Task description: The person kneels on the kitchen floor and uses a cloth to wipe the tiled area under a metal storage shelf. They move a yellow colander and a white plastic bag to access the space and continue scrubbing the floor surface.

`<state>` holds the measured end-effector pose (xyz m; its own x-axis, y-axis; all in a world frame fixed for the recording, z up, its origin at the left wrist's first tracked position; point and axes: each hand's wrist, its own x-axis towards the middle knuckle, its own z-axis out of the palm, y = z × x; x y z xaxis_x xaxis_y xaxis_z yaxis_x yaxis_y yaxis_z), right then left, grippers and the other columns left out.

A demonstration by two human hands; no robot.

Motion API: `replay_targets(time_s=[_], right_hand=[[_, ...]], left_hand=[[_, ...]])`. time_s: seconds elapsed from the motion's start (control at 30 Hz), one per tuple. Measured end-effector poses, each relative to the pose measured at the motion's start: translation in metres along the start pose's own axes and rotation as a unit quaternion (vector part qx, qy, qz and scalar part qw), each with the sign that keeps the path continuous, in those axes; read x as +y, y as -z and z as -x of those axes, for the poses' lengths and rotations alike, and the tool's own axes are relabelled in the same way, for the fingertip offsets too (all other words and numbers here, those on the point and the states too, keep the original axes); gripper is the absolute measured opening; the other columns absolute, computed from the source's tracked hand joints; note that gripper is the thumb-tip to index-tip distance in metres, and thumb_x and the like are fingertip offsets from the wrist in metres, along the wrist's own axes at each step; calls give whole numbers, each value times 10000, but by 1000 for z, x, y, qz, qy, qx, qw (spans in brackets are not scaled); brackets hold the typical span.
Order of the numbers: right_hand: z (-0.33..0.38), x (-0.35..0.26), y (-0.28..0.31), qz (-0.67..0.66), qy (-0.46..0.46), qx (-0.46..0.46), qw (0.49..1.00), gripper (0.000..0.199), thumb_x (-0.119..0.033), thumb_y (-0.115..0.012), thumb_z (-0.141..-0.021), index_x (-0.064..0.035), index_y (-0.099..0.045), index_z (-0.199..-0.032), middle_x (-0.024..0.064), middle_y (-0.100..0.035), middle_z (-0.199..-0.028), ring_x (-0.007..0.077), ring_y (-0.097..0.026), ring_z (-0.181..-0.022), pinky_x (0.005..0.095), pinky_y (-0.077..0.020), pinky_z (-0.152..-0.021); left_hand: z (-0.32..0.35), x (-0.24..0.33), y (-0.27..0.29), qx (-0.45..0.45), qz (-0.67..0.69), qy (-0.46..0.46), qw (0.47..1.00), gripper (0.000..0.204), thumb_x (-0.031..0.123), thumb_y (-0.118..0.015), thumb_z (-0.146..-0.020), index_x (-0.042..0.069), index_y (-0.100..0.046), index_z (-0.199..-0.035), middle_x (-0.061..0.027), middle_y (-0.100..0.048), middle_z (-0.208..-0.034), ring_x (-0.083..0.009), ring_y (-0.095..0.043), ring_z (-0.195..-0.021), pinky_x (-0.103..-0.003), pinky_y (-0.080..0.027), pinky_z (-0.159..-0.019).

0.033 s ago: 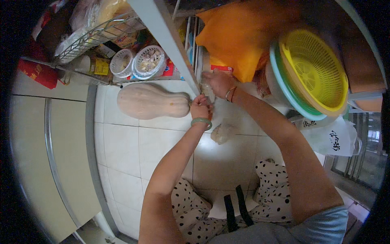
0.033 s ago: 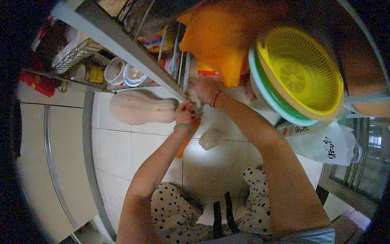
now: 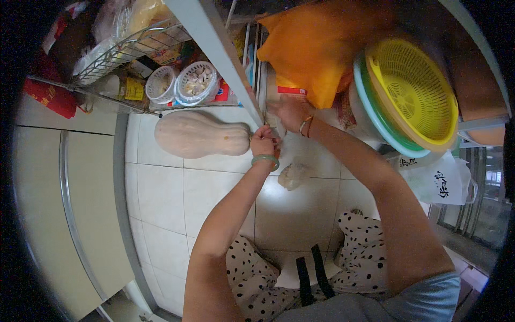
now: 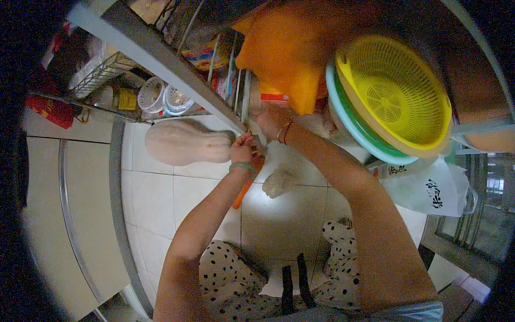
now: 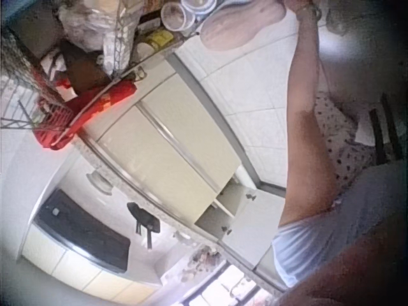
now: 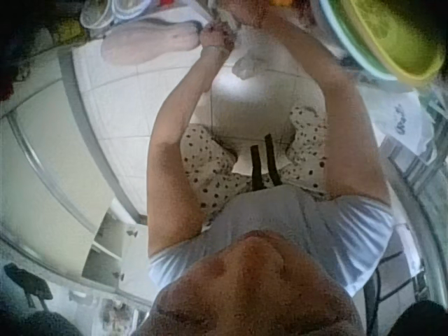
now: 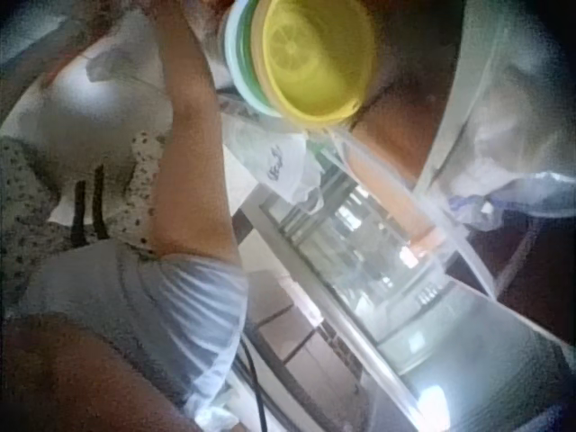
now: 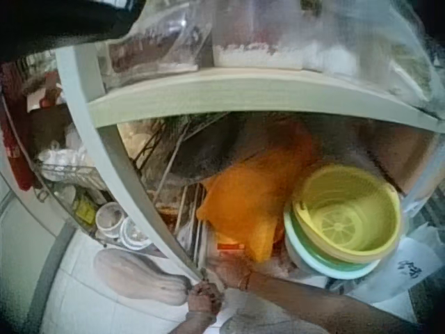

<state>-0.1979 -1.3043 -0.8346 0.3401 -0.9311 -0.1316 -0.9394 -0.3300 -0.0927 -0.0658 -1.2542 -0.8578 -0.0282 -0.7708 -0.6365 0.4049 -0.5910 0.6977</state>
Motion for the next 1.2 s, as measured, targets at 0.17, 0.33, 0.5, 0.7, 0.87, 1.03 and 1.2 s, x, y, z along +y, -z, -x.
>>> replay_targets(time_s=[0.17, 0.33, 0.5, 0.7, 0.87, 1.03, 1.2], right_hand=[[54, 9, 9, -165, 64, 0, 984, 285, -43, -464, -784, -114, -619, -1012, 96, -603, -1002, 258, -526, -995, 346, -423, -867], [65, 26, 20, -342, -67, 227, 910, 214, -30, -491, -791, -38, -609, -970, 111, -620, -930, 258, -574, -937, 309, -447, -814], [76, 42, 43, -376, -95, 207, 898, 243, -31, -507, -772, -40, -615, -989, 147, -606, -1003, 284, -574, -954, 333, -440, -845], [73, 21, 55, -426, -68, 294, 853, 234, -26, -508, -762, -35, -604, -976, 133, -613, -965, 289, -578, -939, 340, -449, -827], [32, 0, 50, -366, 34, 282, 886, 210, -50, -505, -765, -50, -610, -947, 139, -612, -933, 296, -577, -917, 354, -456, -816], [-16, 10, 9, -229, 2, 270, 935, 213, -33, -502, -775, -10, -597, -965, 139, -597, -948, 307, -560, -876, 392, -441, -822], [-60, 2, 0, -36, -78, 160, 983, 247, -34, -525, -727, -16, -601, -961, 141, -585, -936, 336, -523, -920, 425, -381, -904]], left_hand=[[16, 21, -19, 53, 1, 75, 996, 226, 19, -444, -847, 112, -516, -1040, -18, -526, -717, -131, -459, -480, -253, -362, -374], [-9, 8, -28, -12, 31, 39, 999, 226, 27, -468, -837, 118, -524, -1036, -20, -528, -714, -133, -463, -494, -268, -363, -382], [-15, -11, -77, -18, 10, -7, 1000, 175, 85, -504, -853, 88, -580, -1011, -72, -604, -856, -189, -581, -694, -301, -495, -546], [-54, -49, -71, -234, 176, -65, 954, 314, 103, -422, -887, 84, -462, -1198, -67, -541, -1109, -206, -503, -1031, -332, -433, -865], [-71, -42, -49, -303, -393, -287, 820, 359, 194, -442, -879, 90, -472, -1221, -84, -513, -1184, -241, -454, -1124, -339, -398, -922], [-45, -17, -45, -274, -766, -259, 521, 394, 210, -558, -809, 103, -510, -1185, -99, -494, -1215, -295, -459, -1109, -338, -413, -910], [-53, -43, -13, -365, -500, -226, 752, 499, 135, -589, -801, 116, -410, -1267, -59, -494, -1223, -247, -490, -1081, -380, -476, -778]])
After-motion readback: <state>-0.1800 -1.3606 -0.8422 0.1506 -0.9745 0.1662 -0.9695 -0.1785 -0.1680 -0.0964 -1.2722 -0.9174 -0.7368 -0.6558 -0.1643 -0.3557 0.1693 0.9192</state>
